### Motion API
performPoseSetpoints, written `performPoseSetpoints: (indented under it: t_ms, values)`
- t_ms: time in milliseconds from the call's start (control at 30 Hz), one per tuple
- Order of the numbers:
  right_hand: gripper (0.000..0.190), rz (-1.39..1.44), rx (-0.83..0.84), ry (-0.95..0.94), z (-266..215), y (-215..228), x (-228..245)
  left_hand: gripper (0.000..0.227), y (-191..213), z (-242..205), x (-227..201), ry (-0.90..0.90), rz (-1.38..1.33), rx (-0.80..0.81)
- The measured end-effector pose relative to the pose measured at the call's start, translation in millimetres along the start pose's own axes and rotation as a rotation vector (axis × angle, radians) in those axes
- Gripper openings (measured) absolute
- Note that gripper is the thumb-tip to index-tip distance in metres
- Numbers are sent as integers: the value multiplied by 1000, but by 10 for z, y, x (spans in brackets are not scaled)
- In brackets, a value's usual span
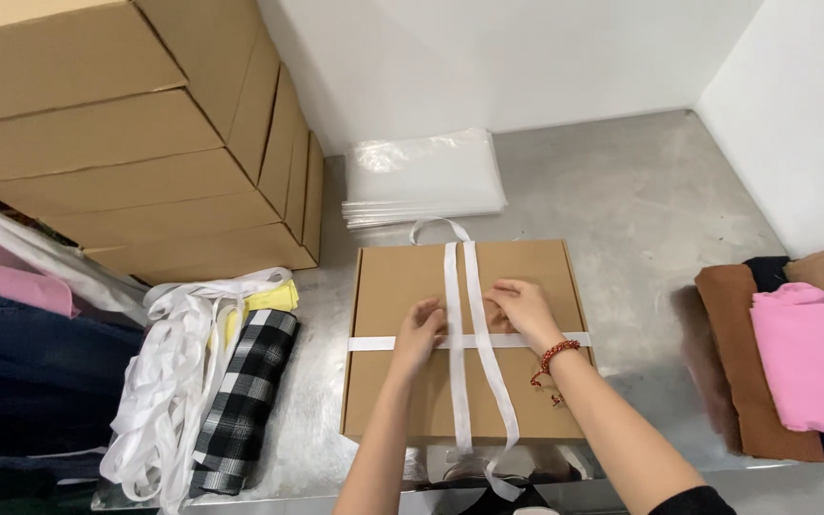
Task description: The person ties a white ribbon around a cardboard box, forms a bow, writes on a yellow sticky note with a pencil, and places the note on the box. The person then moves the box aside and picks up a plastic bag.
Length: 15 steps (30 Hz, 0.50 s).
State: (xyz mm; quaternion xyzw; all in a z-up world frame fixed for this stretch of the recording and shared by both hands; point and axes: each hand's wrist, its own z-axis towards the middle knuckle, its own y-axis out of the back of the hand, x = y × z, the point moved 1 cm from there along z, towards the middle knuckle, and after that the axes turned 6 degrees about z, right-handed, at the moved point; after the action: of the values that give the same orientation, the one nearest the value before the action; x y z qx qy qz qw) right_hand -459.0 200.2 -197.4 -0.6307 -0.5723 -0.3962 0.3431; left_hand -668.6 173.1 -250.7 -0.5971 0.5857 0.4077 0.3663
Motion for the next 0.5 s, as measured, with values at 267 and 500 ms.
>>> performPoseSetpoints:
  t_ms: [267, 500]
  values:
    - [36, -250, -92, 169, -125, 212, 77, 38, 248, -287, -200, -220, 400, -258]
    - [59, -468, -336, 48, -721, 1059, -43, 43, 1253, -460, 195, -167, 539, -604]
